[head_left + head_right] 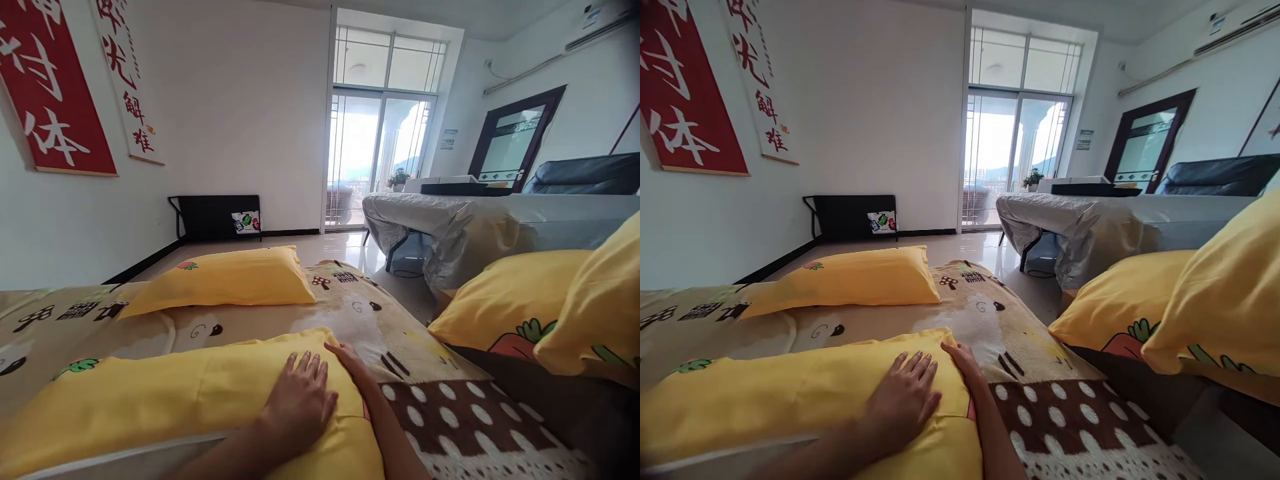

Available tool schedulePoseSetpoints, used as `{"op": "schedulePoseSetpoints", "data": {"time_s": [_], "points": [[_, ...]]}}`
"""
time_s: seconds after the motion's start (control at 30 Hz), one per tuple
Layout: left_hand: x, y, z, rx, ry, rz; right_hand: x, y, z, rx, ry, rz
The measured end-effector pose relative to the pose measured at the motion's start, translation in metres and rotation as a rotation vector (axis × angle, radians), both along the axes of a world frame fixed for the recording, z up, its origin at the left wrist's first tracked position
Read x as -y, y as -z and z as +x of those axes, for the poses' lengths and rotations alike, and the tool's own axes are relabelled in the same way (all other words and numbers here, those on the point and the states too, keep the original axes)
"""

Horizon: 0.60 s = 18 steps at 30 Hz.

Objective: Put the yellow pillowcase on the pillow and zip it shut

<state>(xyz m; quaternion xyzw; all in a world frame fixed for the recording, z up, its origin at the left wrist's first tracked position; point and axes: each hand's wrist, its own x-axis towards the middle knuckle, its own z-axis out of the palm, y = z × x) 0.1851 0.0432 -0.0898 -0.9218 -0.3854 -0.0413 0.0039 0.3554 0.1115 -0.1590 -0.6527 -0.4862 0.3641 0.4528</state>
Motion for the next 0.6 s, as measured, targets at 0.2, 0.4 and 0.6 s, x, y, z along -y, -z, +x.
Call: {"op": "schedulePoseSetpoints", "data": {"time_s": [0.2, 0.4, 0.6], "points": [[0.011, 0.0, 0.001, -0.006, 0.022, 0.001, -0.015, 0.004, 0.022, -0.247, -0.072, 0.055], [0.012, -0.003, 0.0, 0.005, 0.04, 0.009, -0.017, 0.011, 0.038, -0.07, 0.205, 0.134], [0.007, -0.012, -0.001, 0.017, 0.041, -0.038, 0.017, -0.047, 0.038, 0.277, 0.313, 0.199]]}}
